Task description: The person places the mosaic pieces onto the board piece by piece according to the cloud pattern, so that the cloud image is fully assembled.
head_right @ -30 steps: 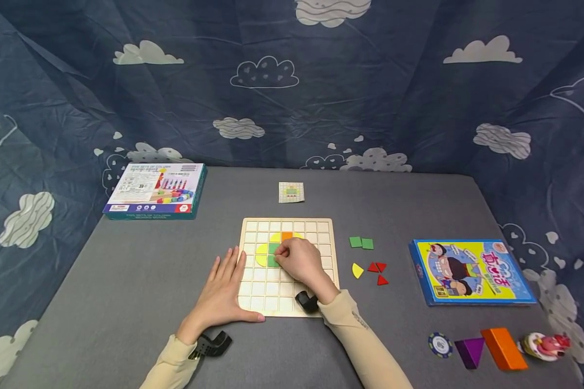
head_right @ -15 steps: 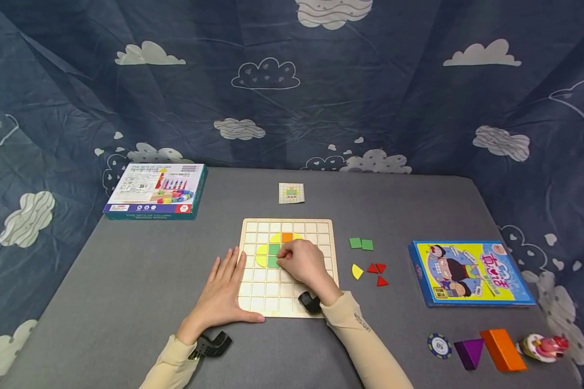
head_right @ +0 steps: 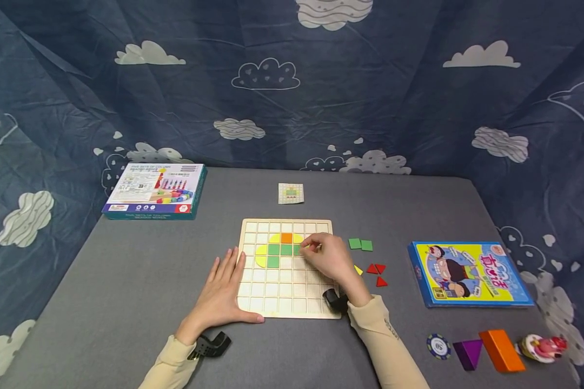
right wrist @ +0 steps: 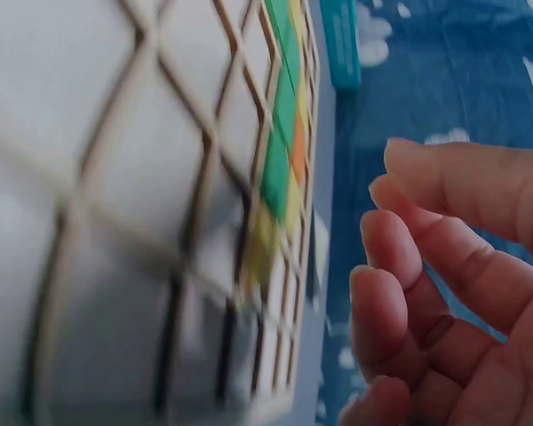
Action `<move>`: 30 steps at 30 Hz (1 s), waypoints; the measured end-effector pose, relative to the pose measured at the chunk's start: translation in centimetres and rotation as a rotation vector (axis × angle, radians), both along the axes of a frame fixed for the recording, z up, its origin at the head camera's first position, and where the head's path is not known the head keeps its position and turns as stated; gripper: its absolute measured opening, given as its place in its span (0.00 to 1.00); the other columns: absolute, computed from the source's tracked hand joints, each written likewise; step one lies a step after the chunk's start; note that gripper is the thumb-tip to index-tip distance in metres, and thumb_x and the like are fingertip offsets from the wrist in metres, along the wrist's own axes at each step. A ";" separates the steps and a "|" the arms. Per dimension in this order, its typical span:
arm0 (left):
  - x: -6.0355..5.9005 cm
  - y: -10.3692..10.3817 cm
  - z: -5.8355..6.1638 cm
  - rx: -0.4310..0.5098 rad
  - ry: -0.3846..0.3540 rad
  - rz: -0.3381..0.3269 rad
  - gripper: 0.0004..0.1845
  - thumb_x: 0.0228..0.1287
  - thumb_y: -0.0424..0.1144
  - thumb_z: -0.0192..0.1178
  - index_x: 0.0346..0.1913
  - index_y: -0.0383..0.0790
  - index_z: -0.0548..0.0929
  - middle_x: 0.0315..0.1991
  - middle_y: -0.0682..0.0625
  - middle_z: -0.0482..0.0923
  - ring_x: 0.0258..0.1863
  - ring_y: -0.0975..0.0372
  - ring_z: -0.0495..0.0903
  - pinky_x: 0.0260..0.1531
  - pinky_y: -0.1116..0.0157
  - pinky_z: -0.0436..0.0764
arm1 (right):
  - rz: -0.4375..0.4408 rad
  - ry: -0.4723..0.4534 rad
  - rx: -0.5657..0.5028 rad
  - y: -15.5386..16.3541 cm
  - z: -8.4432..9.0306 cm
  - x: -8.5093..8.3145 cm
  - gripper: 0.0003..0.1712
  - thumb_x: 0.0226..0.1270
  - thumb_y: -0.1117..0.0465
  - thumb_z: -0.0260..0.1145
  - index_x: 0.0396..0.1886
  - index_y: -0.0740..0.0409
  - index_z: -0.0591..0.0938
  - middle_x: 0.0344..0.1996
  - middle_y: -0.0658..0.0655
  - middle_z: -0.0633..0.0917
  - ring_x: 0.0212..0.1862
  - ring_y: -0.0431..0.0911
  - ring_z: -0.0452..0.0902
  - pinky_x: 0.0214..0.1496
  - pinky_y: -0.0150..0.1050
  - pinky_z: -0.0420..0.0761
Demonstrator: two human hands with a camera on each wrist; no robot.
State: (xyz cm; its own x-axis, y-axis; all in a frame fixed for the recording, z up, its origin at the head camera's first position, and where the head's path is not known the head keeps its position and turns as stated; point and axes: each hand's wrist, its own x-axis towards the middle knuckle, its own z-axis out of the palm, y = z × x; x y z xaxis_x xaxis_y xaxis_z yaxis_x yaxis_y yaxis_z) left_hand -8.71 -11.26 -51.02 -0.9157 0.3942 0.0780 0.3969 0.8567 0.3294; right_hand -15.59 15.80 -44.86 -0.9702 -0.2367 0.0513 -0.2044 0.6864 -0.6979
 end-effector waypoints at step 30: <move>0.0 -0.1 -0.2 0.016 0.009 -0.009 0.76 0.29 0.81 0.60 0.74 0.33 0.43 0.75 0.38 0.37 0.73 0.50 0.35 0.68 0.52 0.35 | -0.236 -0.148 0.245 9.7 -0.6 -1.6 0.20 0.64 0.58 0.64 0.52 0.63 0.81 0.31 0.57 0.75 0.29 0.50 0.67 0.27 0.40 0.62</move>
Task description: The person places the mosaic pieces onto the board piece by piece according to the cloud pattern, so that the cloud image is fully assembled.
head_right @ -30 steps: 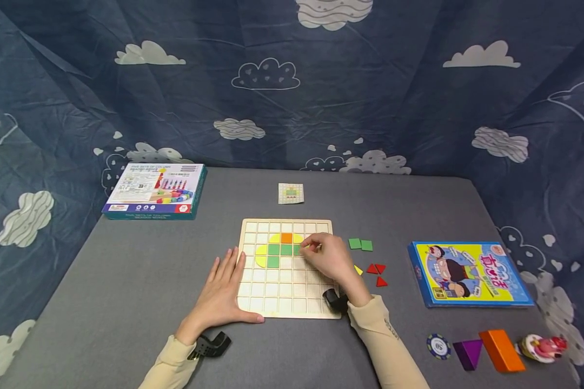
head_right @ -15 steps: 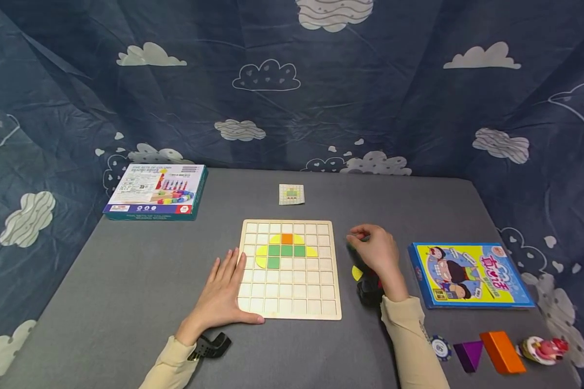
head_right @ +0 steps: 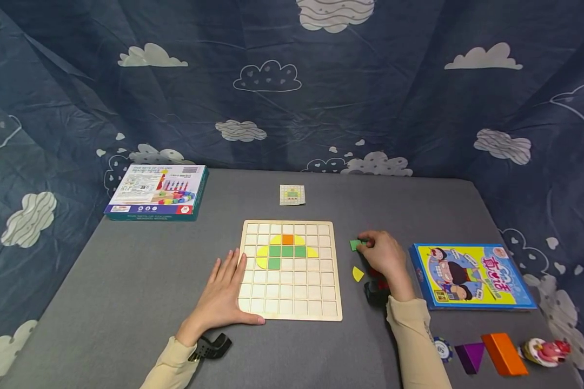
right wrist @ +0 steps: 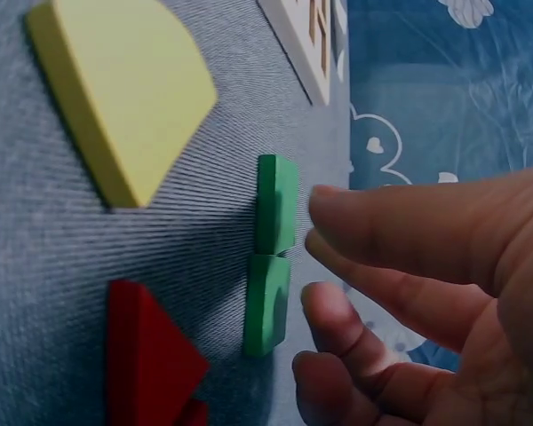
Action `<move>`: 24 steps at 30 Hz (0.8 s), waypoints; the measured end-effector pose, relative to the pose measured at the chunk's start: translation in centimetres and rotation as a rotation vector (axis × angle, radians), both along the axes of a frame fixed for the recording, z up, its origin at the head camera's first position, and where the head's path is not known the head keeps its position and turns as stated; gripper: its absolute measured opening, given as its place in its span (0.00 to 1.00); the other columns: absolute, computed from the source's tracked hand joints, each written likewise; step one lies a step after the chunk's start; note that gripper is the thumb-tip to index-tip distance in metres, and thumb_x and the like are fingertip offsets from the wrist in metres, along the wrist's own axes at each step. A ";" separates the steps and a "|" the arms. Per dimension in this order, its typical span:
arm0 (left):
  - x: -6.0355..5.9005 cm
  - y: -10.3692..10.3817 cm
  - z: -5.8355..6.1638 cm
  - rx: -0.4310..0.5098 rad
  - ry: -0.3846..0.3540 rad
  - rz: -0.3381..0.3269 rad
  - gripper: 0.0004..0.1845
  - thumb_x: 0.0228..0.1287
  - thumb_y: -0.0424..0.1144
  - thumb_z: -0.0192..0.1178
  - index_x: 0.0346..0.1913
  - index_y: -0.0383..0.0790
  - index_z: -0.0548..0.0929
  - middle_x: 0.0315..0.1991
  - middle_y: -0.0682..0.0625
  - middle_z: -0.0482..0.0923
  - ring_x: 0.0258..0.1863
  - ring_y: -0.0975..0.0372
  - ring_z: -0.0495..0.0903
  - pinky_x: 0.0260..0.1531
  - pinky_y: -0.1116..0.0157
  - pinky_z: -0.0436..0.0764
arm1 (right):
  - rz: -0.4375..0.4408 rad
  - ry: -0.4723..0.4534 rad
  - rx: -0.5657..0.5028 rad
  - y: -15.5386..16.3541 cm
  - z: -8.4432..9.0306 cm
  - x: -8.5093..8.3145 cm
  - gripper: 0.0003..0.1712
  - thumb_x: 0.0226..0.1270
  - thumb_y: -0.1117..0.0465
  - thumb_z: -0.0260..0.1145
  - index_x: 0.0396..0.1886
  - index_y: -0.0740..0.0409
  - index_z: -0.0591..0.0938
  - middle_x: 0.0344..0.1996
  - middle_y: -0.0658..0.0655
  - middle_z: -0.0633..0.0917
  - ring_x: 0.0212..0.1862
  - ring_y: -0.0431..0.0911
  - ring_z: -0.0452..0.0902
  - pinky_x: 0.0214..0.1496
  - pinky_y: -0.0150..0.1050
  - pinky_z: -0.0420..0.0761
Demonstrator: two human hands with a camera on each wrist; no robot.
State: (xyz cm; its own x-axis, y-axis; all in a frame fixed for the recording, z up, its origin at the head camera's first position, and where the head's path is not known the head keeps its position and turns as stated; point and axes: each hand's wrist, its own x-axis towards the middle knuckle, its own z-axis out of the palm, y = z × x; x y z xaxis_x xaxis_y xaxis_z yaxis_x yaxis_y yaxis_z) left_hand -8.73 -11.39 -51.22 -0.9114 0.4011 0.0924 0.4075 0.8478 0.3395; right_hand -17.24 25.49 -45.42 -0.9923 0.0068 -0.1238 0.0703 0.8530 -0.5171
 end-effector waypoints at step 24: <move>0.0 0.0 0.1 0.005 0.006 0.000 0.76 0.28 0.81 0.61 0.74 0.33 0.44 0.74 0.38 0.38 0.73 0.50 0.35 0.68 0.52 0.36 | -0.010 -0.005 -0.040 -1.3 -0.4 0.6 0.13 0.58 0.57 0.70 0.34 0.59 0.77 0.26 0.54 0.76 0.26 0.48 0.68 0.26 0.39 0.65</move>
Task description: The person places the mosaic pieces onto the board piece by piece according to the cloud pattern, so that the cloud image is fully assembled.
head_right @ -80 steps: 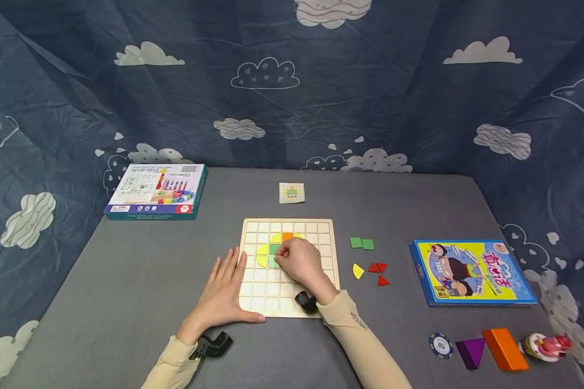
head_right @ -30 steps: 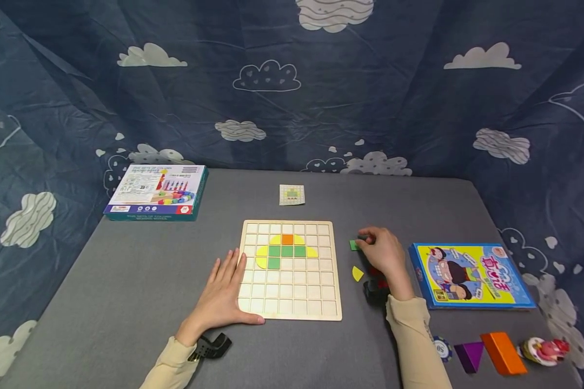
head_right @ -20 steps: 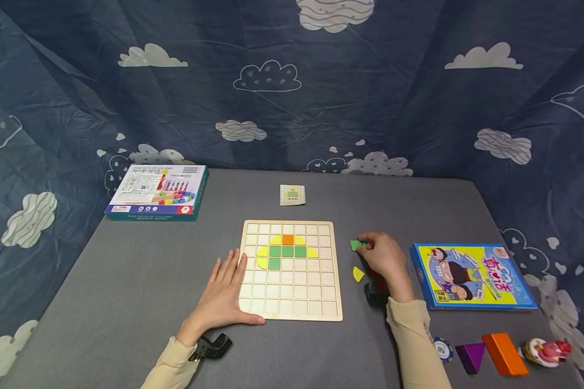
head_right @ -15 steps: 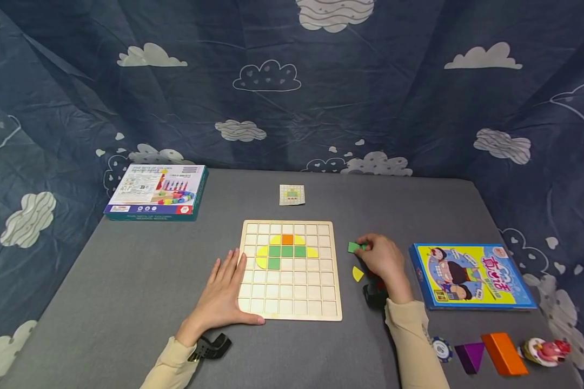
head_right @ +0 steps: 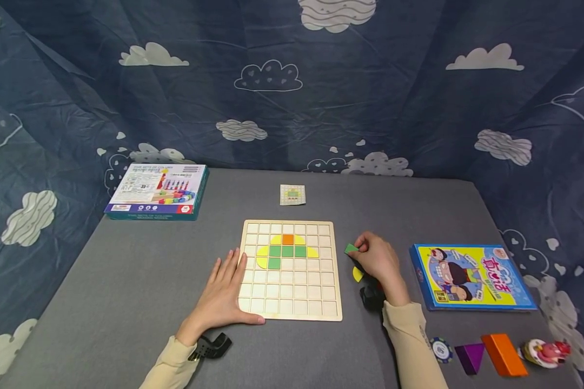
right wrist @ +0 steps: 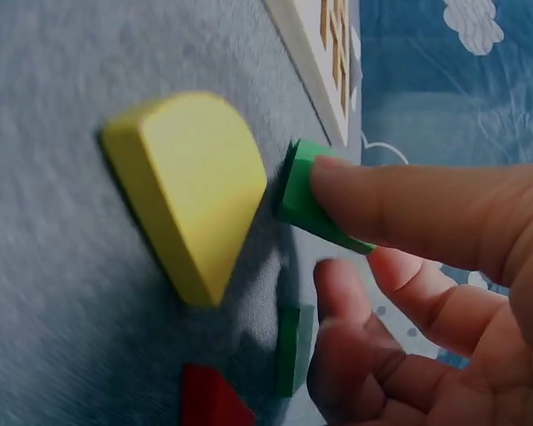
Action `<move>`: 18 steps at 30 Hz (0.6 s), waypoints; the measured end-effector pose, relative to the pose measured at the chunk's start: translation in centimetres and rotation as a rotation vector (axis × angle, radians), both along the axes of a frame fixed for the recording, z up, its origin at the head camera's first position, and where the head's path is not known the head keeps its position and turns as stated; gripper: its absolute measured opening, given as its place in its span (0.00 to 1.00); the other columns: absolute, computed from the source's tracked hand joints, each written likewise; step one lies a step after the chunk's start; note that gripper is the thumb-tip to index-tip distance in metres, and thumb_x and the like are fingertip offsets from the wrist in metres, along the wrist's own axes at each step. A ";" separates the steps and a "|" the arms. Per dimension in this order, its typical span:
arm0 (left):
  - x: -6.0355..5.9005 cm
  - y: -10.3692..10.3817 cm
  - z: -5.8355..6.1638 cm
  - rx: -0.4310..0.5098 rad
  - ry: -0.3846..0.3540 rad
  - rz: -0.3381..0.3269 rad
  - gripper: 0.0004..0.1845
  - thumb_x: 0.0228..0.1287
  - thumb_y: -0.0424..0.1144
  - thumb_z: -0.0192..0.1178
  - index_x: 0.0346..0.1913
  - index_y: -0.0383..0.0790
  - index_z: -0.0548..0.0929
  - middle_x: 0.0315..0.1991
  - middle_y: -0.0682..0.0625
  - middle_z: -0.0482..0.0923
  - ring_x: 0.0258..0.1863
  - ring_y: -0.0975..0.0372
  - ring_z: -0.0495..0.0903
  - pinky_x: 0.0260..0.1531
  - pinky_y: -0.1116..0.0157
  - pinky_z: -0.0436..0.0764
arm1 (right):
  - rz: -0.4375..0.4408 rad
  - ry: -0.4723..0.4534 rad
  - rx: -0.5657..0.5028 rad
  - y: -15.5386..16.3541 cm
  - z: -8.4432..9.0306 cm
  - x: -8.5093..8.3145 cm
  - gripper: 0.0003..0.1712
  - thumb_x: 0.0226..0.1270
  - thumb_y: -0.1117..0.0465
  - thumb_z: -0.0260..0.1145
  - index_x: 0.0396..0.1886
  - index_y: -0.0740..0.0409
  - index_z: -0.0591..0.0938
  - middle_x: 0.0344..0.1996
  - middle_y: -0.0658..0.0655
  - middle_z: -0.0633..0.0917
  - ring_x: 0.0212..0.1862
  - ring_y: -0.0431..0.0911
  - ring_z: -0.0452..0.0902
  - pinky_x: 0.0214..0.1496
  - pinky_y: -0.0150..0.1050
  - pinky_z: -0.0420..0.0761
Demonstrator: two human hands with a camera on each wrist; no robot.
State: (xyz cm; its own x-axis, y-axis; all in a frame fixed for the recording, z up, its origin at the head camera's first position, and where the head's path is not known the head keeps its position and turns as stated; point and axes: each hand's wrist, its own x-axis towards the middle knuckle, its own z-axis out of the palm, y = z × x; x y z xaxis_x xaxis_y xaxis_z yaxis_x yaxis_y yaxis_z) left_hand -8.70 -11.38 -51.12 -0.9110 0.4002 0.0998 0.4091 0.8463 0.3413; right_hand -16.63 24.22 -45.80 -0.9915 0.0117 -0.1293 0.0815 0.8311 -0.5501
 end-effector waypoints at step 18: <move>0.0 0.1 0.1 -0.007 0.004 0.003 0.76 0.28 0.81 0.61 0.74 0.33 0.44 0.74 0.37 0.38 0.73 0.50 0.36 0.68 0.51 0.36 | 0.047 0.151 -0.334 -5.2 -0.5 2.1 0.08 0.53 0.64 0.74 0.31 0.60 0.83 0.21 0.51 0.81 0.17 0.43 0.66 0.15 0.35 0.65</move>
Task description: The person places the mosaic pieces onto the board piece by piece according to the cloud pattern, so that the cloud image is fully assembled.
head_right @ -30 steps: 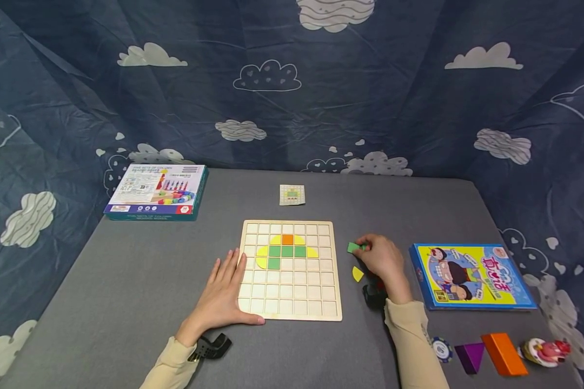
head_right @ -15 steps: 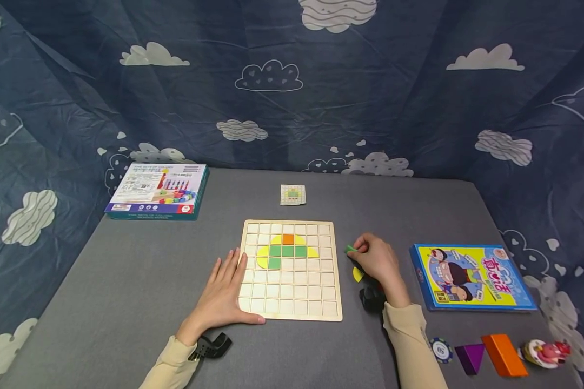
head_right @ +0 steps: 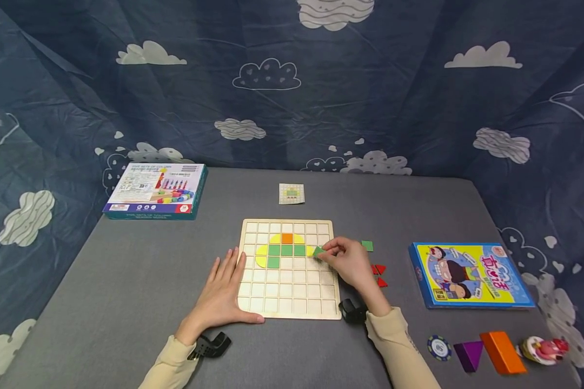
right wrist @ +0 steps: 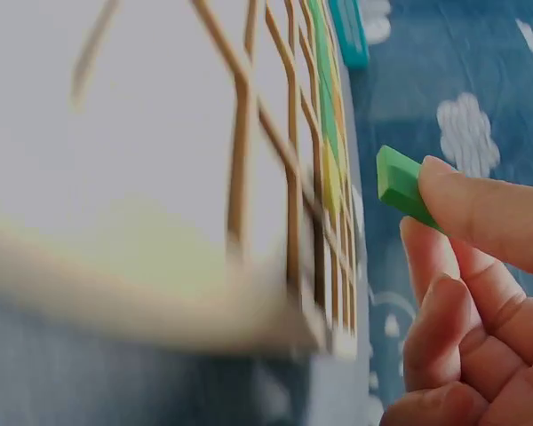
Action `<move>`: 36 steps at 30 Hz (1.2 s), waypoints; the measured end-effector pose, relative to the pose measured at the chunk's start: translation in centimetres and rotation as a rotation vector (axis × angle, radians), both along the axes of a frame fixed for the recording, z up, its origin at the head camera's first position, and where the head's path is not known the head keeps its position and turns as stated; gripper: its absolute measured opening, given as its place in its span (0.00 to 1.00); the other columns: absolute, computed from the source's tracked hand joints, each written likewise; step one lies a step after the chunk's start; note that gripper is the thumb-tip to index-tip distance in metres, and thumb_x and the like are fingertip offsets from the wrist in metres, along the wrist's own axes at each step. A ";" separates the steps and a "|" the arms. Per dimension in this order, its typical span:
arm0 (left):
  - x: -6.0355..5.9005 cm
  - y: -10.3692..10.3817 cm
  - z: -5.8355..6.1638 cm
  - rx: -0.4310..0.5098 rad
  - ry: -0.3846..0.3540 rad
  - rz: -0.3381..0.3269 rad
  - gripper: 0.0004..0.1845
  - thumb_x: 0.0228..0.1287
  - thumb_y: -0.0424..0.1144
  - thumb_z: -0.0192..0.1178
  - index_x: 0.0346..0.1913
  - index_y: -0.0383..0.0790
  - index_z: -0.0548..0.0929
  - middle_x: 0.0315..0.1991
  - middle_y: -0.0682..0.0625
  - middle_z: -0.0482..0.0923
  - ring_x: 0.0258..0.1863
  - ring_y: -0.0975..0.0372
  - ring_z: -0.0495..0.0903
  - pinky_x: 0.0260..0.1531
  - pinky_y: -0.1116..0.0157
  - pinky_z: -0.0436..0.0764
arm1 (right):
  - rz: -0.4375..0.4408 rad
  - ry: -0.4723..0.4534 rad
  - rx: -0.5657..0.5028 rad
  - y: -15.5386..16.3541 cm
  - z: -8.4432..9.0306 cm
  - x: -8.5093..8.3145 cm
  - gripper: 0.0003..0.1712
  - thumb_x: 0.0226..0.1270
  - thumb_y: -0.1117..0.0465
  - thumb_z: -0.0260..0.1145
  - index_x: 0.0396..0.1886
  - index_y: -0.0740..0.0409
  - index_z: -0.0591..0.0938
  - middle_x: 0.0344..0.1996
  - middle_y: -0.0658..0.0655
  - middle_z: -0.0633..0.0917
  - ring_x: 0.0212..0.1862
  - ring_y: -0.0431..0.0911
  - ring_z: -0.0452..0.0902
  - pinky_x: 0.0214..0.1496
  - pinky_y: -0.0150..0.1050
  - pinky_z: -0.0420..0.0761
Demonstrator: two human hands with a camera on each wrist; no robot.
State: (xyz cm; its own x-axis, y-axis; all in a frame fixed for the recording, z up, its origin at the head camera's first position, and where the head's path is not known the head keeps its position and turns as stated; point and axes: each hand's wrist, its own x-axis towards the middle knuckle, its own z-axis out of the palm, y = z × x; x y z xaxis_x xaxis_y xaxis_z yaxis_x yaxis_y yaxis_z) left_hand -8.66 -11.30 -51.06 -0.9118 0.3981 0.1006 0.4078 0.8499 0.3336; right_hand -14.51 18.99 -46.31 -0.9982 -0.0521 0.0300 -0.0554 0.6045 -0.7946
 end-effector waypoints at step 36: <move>0.1 0.0 0.2 0.002 -0.030 0.007 0.76 0.29 0.81 0.60 0.74 0.33 0.44 0.74 0.38 0.37 0.73 0.51 0.35 0.68 0.53 0.35 | 0.181 -0.005 0.233 -6.6 -0.1 -0.2 0.03 0.56 0.66 0.71 0.30 0.55 0.87 0.24 0.45 0.79 0.25 0.40 0.70 0.29 0.38 0.69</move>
